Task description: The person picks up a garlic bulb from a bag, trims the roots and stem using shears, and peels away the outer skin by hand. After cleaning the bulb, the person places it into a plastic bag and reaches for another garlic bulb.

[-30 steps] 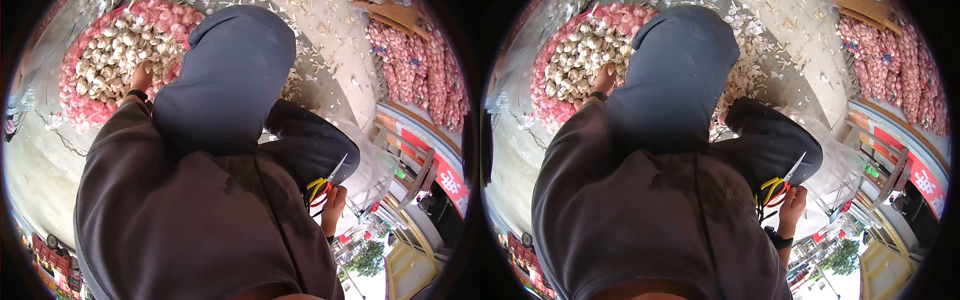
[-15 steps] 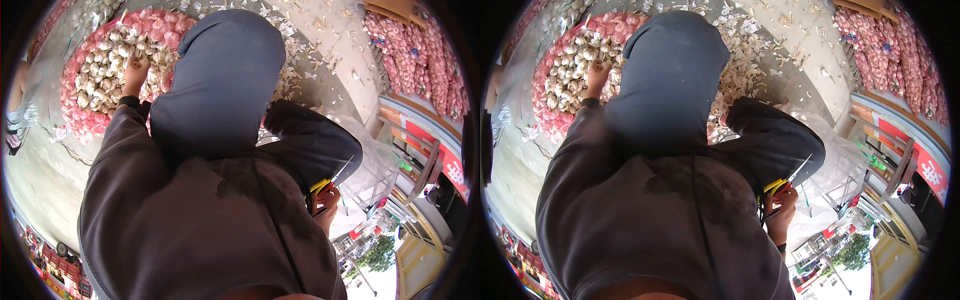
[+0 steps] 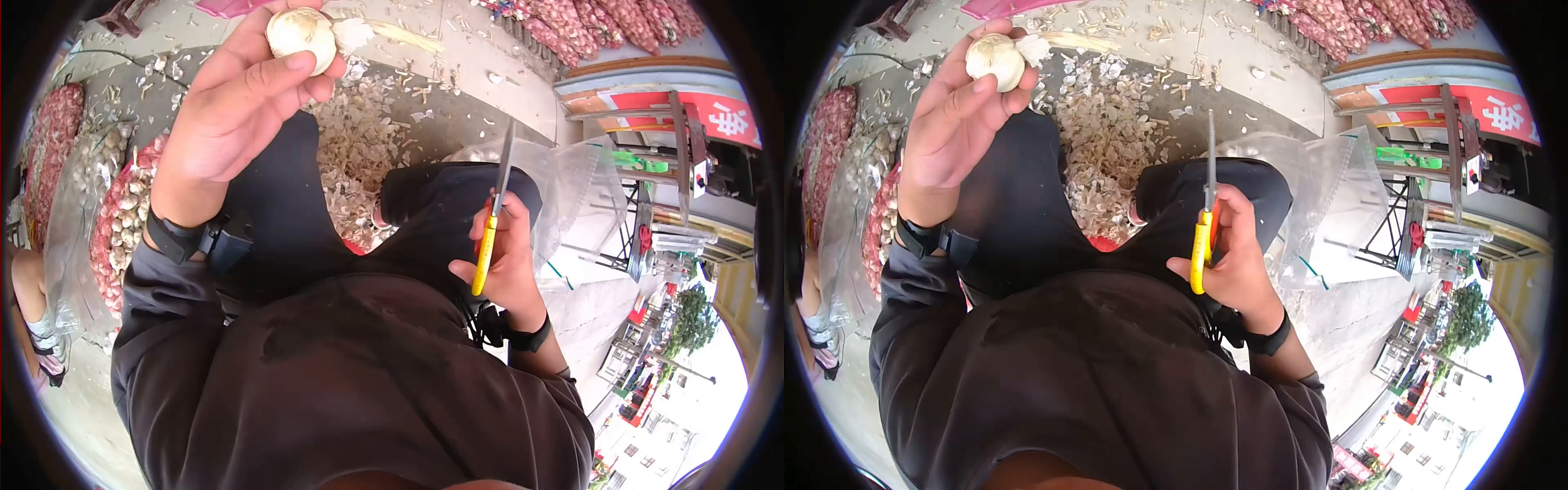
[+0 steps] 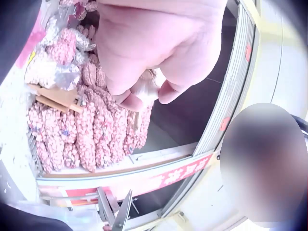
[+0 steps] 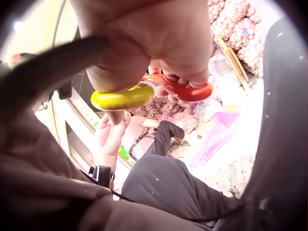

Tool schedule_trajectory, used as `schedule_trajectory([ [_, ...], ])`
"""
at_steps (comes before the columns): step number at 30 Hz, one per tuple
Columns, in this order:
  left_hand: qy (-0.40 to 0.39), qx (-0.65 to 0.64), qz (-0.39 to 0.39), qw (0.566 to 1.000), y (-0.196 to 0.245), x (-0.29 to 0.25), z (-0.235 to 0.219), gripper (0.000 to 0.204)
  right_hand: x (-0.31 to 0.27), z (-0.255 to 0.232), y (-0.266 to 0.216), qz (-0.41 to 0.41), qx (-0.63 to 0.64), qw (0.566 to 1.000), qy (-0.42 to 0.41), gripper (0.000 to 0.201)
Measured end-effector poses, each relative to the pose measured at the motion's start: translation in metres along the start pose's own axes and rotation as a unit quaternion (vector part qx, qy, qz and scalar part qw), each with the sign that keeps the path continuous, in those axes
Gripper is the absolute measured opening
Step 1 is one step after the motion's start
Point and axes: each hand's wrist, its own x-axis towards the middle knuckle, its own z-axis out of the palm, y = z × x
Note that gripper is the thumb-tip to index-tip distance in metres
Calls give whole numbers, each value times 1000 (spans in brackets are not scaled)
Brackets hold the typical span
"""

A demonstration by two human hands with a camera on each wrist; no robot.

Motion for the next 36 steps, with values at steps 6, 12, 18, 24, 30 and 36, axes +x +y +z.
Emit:
schedule_trajectory([
  [6,-66,-164,-95,980,-71,-1,69,49,12,4,8,-98,-53,994,-13,109],
  [12,1,-248,-135,959,-89,3,76,36,19,7,16,-67,-84,993,-37,105],
  [18,-11,-95,-131,987,-116,1,70,44,27,19,18,-28,-48,998,-38,93],
  [24,42,-38,-107,993,-130,1,68,46,43,24,9,17,-133,991,-2,61],
  [30,39,-52,-141,988,-124,10,65,41,47,32,21,6,-40,998,47,51],
  [36,34,-37,-99,994,-133,11,65,41,49,36,21,-5,-101,991,85,49],
])
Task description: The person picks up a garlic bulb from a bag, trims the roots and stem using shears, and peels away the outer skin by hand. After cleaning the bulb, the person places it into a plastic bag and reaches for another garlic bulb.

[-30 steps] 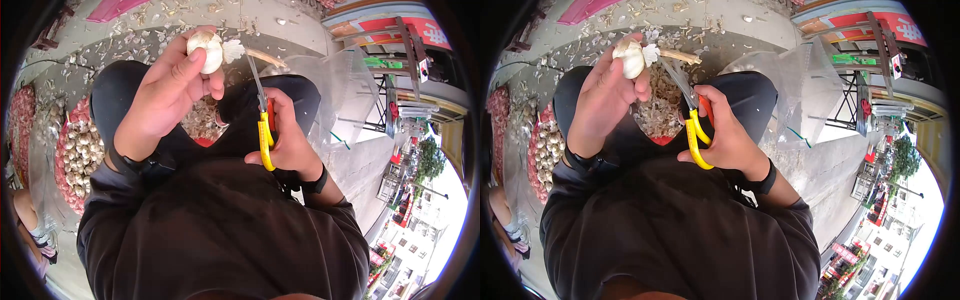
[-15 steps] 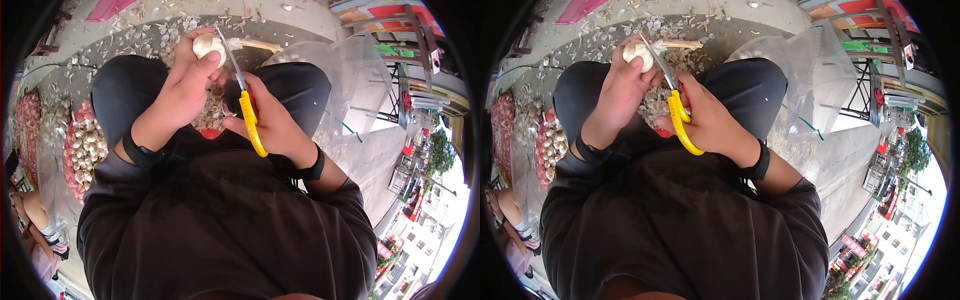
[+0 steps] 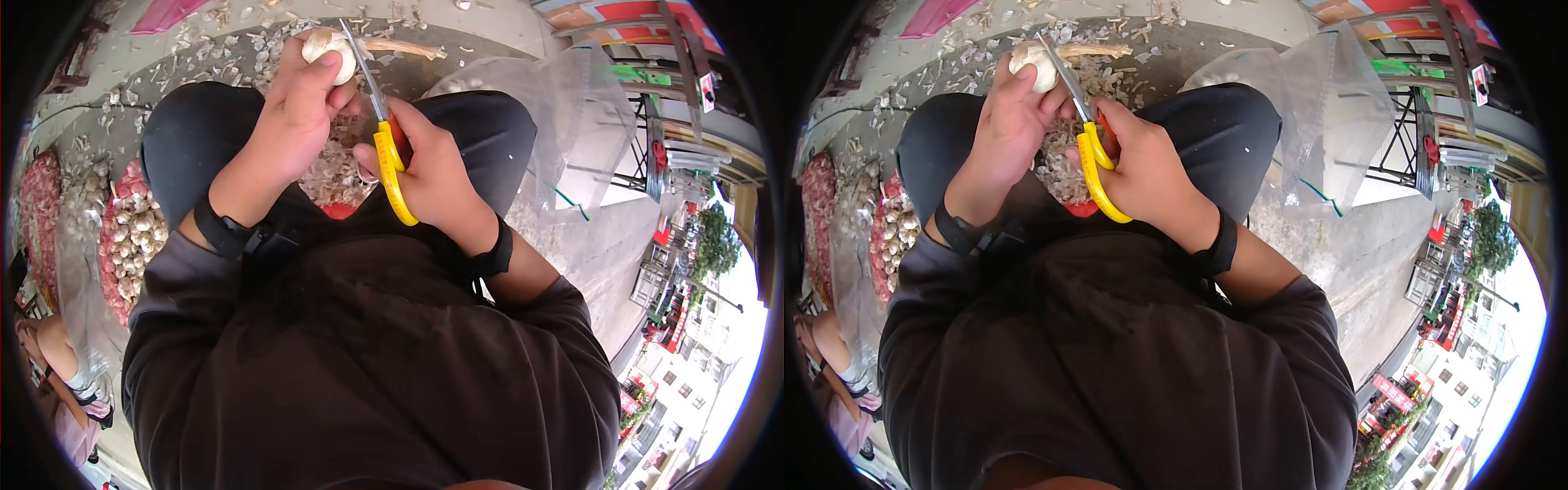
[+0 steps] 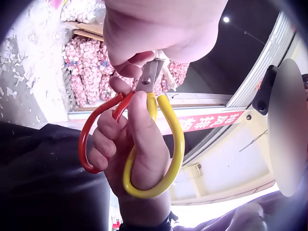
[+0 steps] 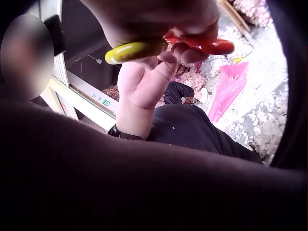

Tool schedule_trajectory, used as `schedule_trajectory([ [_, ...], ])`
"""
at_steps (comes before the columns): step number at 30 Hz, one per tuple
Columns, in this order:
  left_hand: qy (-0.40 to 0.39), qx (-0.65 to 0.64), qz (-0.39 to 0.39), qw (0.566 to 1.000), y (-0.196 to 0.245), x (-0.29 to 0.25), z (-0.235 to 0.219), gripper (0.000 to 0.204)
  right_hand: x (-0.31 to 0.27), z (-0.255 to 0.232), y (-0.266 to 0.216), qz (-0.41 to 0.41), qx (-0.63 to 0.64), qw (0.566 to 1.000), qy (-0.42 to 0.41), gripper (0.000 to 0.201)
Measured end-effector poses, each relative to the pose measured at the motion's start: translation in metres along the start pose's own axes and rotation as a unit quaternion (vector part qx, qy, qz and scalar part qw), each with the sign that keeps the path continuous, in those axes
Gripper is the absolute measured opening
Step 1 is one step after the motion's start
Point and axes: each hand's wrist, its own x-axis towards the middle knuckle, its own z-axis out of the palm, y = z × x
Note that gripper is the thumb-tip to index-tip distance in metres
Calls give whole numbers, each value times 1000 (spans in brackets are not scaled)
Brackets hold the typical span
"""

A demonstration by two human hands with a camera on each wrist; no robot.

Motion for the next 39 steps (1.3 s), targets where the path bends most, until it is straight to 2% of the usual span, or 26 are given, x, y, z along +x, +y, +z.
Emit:
schedule_trajectory([
  [1,-2,14,7,1000,-4,1,-3,42,1,2,-1,-9,-18,1000,10,48],
  [4,-19,123,-8,992,-10,-7,2,43,5,9,7,-11,111,994,17,45],
  [5,-24,163,19,986,-11,-10,7,43,5,10,8,-5,117,993,5,43],
  [8,-14,131,-37,991,-4,-14,14,41,7,11,10,9,144,989,-21,37],
  [10,-13,138,-37,990,-7,-12,10,41,9,13,12,6,174,984,-28,32],
  [12,-19,138,-27,990,-12,-8,5,41,10,15,14,-3,157,987,-16,26],
  [13,-13,112,-49,992,-12,-9,6,41,10,15,14,-8,149,989,-10,23],
  [15,-2,57,-88,994,-7,-10,11,42,13,16,15,38,162,986,29,19],
  [17,-6,-7,-55,998,-16,-6,8,41,14,13,12,43,163,984,50,18],
  [20,-8,-51,-45,998,-8,-6,4,39,14,-8,12,36,60,991,118,26],
  [22,-9,-47,-39,998,3,-4,1,38,12,-41,20,-17,-82,975,207,36],
  [24,-13,-29,-28,999,8,-4,-3,36,-2,-77,11,-6,-274,924,267,43],
  [26,-31,23,-44,998,12,-7,-6,32,-19,-105,20,-20,-423,865,270,46],
  [27,-40,49,-51,997,13,-8,-6,30,-31,-111,20,60,-406,880,240,49],
  [31,-46,48,-78,995,16,-14,-3,23,-73,-116,52,89,-421,899,82,60],
  [34,-17,15,-81,996,14,-13,-8,20,-79,-106,47,94,-407,902,110,57],
  [37,-11,-18,-87,996,16,-10,-9,24,-71,-108,18,165,-420,890,62,54],
  [39,-13,-16,-99,995,17,-8,-7,28,-69,-112,18,159,-439,882,68,51],
])
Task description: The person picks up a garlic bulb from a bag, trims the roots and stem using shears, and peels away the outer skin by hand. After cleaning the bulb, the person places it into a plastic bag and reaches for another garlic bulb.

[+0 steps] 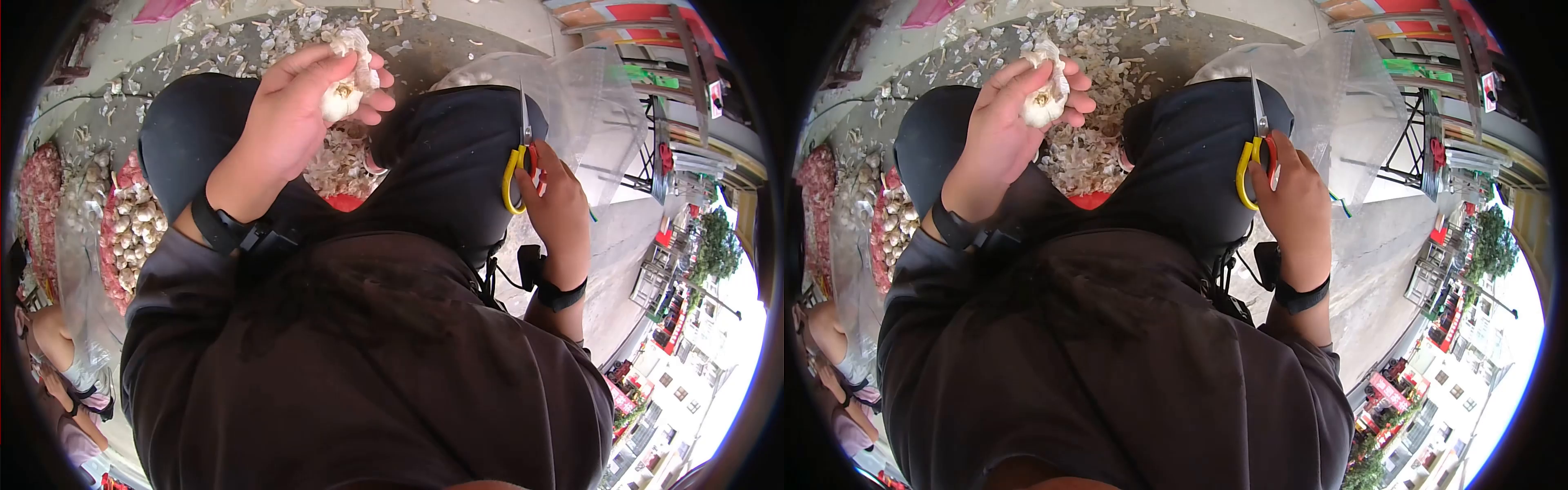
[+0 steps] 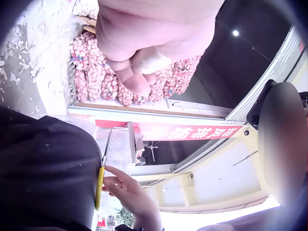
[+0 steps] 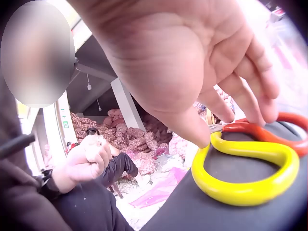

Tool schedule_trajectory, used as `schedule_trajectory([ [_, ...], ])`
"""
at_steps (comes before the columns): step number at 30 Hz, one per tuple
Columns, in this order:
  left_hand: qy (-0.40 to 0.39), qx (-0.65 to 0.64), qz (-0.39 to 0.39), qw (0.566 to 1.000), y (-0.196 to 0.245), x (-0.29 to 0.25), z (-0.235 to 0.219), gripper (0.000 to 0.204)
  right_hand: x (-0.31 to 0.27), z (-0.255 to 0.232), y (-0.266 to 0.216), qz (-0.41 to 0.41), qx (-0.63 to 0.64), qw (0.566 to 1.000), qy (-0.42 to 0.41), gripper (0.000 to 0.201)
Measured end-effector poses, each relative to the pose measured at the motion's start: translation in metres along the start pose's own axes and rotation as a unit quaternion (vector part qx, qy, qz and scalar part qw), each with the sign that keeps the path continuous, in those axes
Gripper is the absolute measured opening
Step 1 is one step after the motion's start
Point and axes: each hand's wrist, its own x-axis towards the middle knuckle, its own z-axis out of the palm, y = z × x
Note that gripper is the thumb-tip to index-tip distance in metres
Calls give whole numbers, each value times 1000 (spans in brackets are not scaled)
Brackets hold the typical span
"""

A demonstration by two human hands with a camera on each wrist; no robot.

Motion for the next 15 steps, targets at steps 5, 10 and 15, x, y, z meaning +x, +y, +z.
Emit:
schedule_trajectory([
  [5,-15,-14,15,1000,-5,2,-3,38,15,8,-13,-44,-11,997,60,48],
  [10,48,18,15,999,-11,8,3,40,31,11,-57,-216,118,960,132,51],
  [15,53,27,51,997,-24,17,10,31,58,43,-127,-200,410,886,-87,50],
])
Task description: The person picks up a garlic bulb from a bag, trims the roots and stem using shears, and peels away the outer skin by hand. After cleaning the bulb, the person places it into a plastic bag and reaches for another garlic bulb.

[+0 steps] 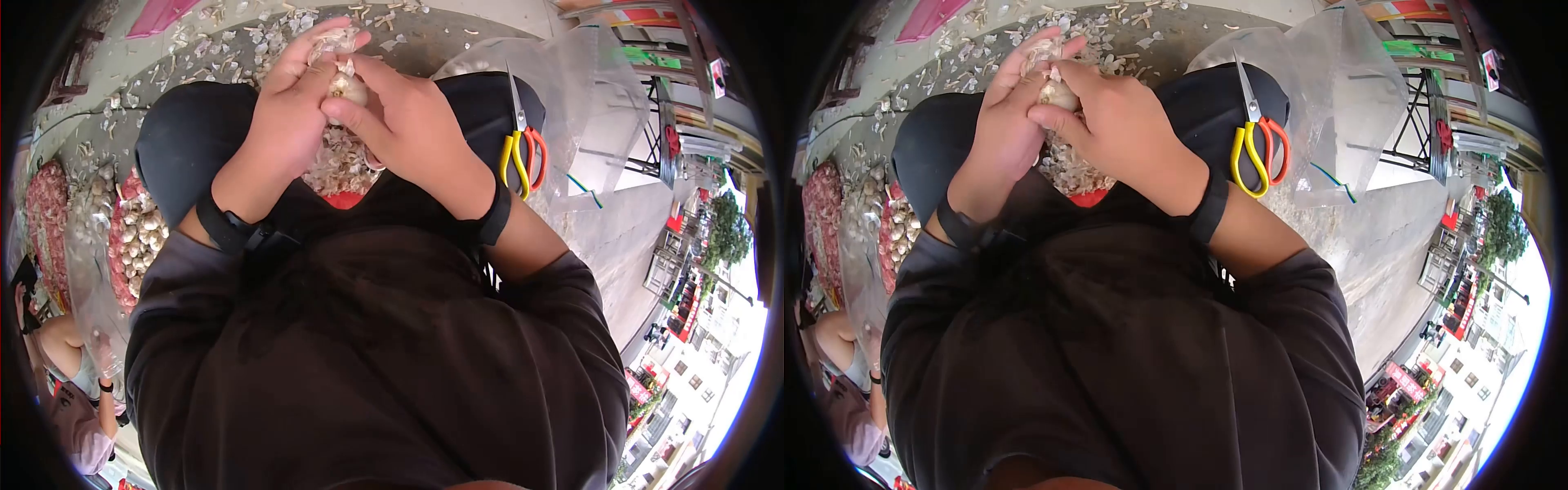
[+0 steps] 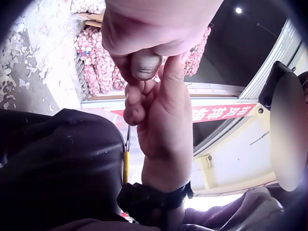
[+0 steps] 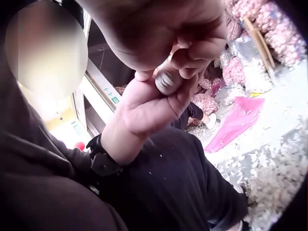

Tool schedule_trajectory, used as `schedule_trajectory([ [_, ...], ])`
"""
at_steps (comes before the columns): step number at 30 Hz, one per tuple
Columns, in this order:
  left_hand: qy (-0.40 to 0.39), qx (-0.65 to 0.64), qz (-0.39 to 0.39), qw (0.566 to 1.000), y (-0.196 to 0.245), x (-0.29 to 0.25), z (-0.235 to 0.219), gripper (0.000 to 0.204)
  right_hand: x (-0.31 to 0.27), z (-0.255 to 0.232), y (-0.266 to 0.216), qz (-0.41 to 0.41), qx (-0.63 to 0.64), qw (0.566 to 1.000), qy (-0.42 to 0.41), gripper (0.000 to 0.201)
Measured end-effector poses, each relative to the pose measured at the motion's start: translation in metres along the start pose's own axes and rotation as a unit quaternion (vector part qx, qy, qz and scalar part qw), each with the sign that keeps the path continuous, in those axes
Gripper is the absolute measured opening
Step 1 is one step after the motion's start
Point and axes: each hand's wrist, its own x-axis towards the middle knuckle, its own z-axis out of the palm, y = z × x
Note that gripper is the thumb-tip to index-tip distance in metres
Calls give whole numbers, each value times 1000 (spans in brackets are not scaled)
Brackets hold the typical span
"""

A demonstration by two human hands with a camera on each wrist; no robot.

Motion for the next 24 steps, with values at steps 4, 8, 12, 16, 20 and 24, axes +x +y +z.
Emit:
schedule_trajectory([
  [4,44,-8,35,998,1,-3,5,38,17,33,20,-123,44,986,104,50],
  [8,50,85,58,993,2,-4,4,41,12,42,0,105,386,916,23,47],
  [12,27,-7,67,997,-2,3,4,45,17,37,2,102,459,882,18,38],
  [16,-3,18,31,999,-13,-13,17,43,23,40,7,63,407,902,127,33],
  [20,-23,98,68,993,-17,-9,9,36,21,38,8,69,388,911,122,34],
  [24,-11,86,32,996,-6,-11,14,38,21,46,9,100,456,875,127,36],
])
